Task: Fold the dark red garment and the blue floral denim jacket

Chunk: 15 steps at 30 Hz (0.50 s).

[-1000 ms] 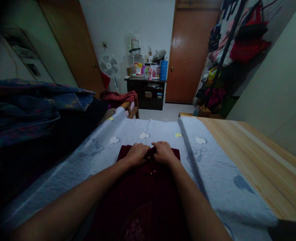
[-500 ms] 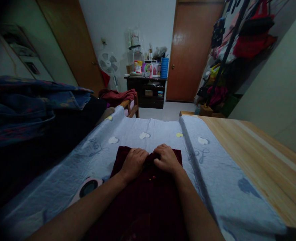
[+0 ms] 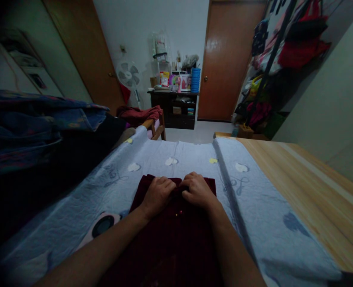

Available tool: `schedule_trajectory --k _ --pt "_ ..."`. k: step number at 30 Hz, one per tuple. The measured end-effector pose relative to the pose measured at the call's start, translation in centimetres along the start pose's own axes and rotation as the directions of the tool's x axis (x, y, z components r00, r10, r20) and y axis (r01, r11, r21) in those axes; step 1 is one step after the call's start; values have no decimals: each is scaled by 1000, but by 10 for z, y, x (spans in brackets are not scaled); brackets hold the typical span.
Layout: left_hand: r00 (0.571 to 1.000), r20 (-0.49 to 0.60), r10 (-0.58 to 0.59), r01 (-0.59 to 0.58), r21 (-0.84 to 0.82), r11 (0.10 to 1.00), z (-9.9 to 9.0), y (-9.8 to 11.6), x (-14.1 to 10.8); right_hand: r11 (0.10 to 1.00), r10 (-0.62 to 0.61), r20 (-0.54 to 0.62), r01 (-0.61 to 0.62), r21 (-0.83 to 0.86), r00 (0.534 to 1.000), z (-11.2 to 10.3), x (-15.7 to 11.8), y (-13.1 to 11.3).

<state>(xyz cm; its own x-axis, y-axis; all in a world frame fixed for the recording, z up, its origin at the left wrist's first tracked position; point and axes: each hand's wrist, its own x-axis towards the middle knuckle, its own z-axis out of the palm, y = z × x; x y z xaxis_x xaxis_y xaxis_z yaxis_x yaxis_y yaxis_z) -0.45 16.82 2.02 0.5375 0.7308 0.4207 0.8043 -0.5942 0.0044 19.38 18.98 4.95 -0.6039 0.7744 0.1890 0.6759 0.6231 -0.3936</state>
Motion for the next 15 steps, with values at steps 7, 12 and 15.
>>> schedule_trajectory --k 7,12,15 --pt "987 -139 80 -73 55 996 5 -1 -6 999 0 -23 1 35 1000 -1 -2 2" --pt "988 -112 106 -97 82 992 4 -2 -8 999 4 -78 -1 33 997 -3 -3 -2" --pt "994 -64 89 -84 82 993 2 -1 -8 1000 -10 -73 11 18 997 -4 -3 -3"
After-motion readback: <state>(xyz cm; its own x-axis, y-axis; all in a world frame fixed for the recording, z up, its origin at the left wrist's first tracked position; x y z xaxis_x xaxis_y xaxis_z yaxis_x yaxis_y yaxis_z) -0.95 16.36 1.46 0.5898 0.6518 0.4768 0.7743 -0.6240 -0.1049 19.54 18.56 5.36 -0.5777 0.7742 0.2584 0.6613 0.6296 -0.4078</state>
